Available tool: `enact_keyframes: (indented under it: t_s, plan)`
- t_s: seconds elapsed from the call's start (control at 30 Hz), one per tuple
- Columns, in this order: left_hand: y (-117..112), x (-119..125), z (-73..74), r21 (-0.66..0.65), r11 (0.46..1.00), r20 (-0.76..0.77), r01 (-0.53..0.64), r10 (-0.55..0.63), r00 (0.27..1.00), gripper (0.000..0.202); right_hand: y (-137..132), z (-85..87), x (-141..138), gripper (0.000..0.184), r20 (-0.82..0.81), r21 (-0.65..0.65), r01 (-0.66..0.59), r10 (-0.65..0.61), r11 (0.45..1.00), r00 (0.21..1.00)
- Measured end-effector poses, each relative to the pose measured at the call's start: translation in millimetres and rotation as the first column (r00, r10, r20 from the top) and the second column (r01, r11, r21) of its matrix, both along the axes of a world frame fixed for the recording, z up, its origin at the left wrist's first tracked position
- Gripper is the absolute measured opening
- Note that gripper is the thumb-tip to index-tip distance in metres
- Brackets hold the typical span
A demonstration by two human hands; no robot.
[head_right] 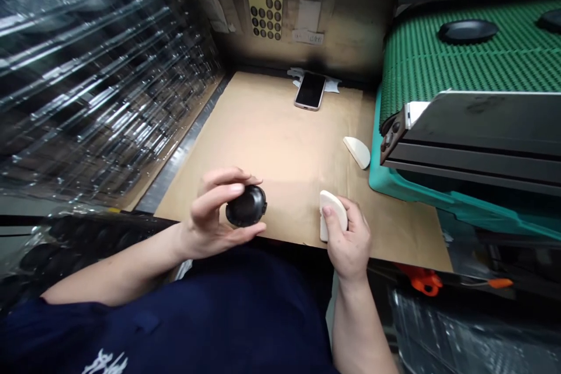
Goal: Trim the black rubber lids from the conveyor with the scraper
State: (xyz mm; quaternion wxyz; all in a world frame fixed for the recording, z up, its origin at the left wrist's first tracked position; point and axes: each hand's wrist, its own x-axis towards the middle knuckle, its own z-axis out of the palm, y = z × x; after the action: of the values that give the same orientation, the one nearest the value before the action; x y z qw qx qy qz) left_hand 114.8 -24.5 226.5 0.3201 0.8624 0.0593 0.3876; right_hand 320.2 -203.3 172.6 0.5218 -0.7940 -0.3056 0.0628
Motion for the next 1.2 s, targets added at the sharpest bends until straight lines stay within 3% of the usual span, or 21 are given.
enact_keyframes:
  t_s: [0.07, 0.1, 0.13, 0.23, 0.33, 0.4, 0.5, 0.57, 0.63, 0.83, 1.03, 1.1, 1.2]
  plan:
    - [21, -2, 4.9, -0.055, 0.997, -0.247, -0.055, 0.04, 0.968, 0.034, 0, 0.0, 0, 0.034, -0.006, -0.003, -0.009, 0.009, 1.0, 1.0]
    - [35, -2, 6.5, -0.077, 0.991, -0.364, -0.113, 0.078, 0.928, 0.02, -1, -0.3, 0, 0.033, -0.01, -0.004, -0.013, 0.013, 1.0, 1.0]
    - [51, -3, 7.1, -0.079, 0.978, -0.439, -0.194, 0.141, 0.888, 0.019, -1, -0.7, 0, 0.032, -0.011, -0.002, -0.016, 0.016, 1.0, 1.0]
    - [99, -3, 2.1, -0.009, 0.916, -0.495, -0.401, 0.344, 0.798, 0.031, -2, -1.5, 0, 0.031, -0.001, 0.005, -0.032, 0.032, 0.999, 0.999]
    - [128, -9, -11.2, 0.083, 0.842, -0.514, -0.533, 0.494, 0.701, 0.039, -1, -1.2, -1, 0.03, 0.017, 0.01, -0.036, 0.036, 0.999, 0.999]
    - [132, -14, -21.1, 0.159, 0.811, -0.513, -0.563, 0.555, 0.655, 0.043, -1, -0.6, -1, 0.03, 0.02, 0.014, -0.037, 0.037, 0.999, 0.999]
    - [124, -21, -31.3, 0.263, 0.825, -0.537, -0.5, 0.556, 0.635, 0.059, 1, 0.6, -2, 0.03, 0.023, 0.026, -0.063, 0.063, 0.998, 0.998]
    - [121, -24, -32.6, 0.312, 0.847, -0.572, -0.431, 0.529, 0.627, 0.054, 1, 1.6, -2, 0.028, 0.033, 0.051, -0.093, 0.092, 0.994, 0.995]
    - [125, -26, -29.2, 0.361, 0.833, -0.58, -0.419, 0.552, 0.598, 0.048, 2, 3.0, -2, 0.025, 0.045, 0.084, -0.124, 0.12, 0.989, 0.992]
    - [159, -18, -13.5, 0.497, 0.629, -0.448, -0.598, 0.776, 0.444, 0.075, 4, 7.8, -5, 0.019, 0.071, 0.146, -0.167, 0.158, 0.975, 0.985]
    - [162, 8, -15.3, 0.586, 0.652, -0.46, -0.482, 0.757, 0.465, 0.068, 3, 10.8, -7, 0.015, 0.066, 0.205, -0.188, 0.179, 0.96, 0.982]
    - [158, 29, -6.5, 0.616, 0.64, -0.416, -0.459, 0.759, 0.5, 0.068, 3, 10.6, -7, 0.014, 0.061, 0.217, -0.197, 0.188, 0.956, 0.98]
    - [144, 78, 22.4, 0.638, 0.673, -0.366, -0.374, 0.693, 0.621, 0.064, 2, 9.7, -5, 0.015, 0.047, 0.225, -0.225, 0.22, 0.948, 0.974]
